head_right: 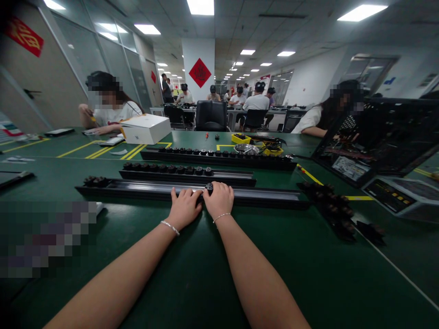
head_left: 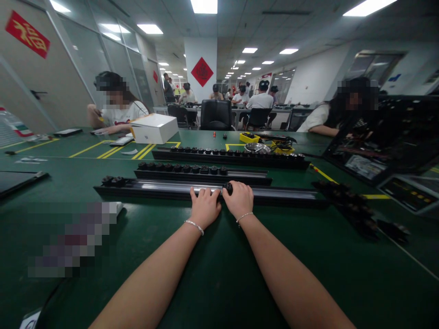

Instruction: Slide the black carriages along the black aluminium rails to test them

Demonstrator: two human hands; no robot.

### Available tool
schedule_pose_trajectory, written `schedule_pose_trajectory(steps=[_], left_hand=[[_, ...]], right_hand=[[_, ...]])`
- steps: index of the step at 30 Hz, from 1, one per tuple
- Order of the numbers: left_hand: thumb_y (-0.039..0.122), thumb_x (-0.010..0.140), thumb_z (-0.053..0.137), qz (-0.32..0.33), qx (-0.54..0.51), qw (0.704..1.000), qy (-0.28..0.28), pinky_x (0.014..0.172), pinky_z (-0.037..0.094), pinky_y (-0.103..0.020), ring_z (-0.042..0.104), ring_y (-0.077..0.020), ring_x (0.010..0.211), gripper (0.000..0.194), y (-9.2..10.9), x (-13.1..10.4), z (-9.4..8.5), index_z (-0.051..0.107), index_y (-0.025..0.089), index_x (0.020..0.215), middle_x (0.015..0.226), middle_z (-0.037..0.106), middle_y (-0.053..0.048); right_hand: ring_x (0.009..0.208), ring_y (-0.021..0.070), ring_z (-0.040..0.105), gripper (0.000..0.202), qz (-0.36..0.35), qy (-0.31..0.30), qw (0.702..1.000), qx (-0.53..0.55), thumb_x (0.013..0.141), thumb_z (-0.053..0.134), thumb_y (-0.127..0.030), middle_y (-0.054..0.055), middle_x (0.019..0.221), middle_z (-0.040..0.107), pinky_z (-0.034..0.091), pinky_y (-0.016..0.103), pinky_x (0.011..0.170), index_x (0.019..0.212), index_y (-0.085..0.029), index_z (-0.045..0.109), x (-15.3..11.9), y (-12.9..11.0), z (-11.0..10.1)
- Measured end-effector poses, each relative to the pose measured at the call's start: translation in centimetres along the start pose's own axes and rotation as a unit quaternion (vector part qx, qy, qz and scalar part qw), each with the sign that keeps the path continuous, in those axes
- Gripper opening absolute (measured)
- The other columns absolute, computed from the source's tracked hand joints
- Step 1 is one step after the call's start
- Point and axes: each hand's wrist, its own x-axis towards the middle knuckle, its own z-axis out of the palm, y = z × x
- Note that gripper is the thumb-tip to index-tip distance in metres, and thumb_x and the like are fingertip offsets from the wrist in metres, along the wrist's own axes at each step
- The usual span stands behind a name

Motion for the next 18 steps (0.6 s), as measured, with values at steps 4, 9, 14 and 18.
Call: schedule_pose_trajectory(steps=[4, 9, 14, 18], left_hand=[[0.031, 0.081, 0.049, 0.000, -0.002, 1.000, 0.003, 0.104, 0.011, -0.062, 0.049, -0.0265, 0.104, 0.038, -0.03, 0.02, 0.09, 0.052, 0.029, 0.119, 0.104, 0.059, -0.006], [0.031, 0.081, 0.048, 0.001, -0.004, 1.000, 0.005, 0.104, 0.011, -0.063, 0.050, -0.0262, 0.103, 0.039, -0.06, 0.05, 0.20, 0.052, 0.030, 0.120, 0.102, 0.059, -0.006], [0.031, 0.081, 0.049, -0.002, -0.003, 1.000, 0.000, 0.104, 0.011, -0.062, 0.049, -0.0265, 0.104, 0.040, 0.00, 0.04, 0.06, 0.052, 0.030, 0.121, 0.103, 0.058, -0.006], [0.031, 0.081, 0.048, -0.004, -0.001, 1.000, -0.004, 0.104, 0.011, -0.062, 0.049, -0.0261, 0.104, 0.039, 0.02, 0.05, 0.03, 0.052, 0.030, 0.120, 0.103, 0.058, -0.006]], right_hand=[[0.100, 0.0217, 0.053, 0.027, 0.001, -0.001, 1.000, 0.007, 0.081, 0.049, -0.035, 0.008, 0.102, 0.066, 0.026, 0.038, 0.096, 0.099, -0.019, 0.061, -0.04, -0.01, -0.01], [0.101, 0.0221, 0.052, 0.027, 0.005, 0.007, 1.000, 0.006, 0.081, 0.049, -0.033, 0.008, 0.102, 0.066, 0.025, 0.038, 0.097, 0.099, -0.018, 0.061, 0.00, 0.03, 0.07], [0.099, 0.0223, 0.053, 0.026, 0.006, 0.006, 1.000, 0.003, 0.080, 0.049, -0.033, 0.008, 0.100, 0.066, 0.026, 0.039, 0.097, 0.097, -0.018, 0.061, 0.09, 0.10, 0.12], [0.098, 0.0222, 0.053, 0.025, 0.012, 0.013, 1.000, 0.002, 0.079, 0.048, -0.032, 0.008, 0.098, 0.066, 0.025, 0.041, 0.098, 0.095, -0.019, 0.061, 0.06, 0.17, 0.23]])
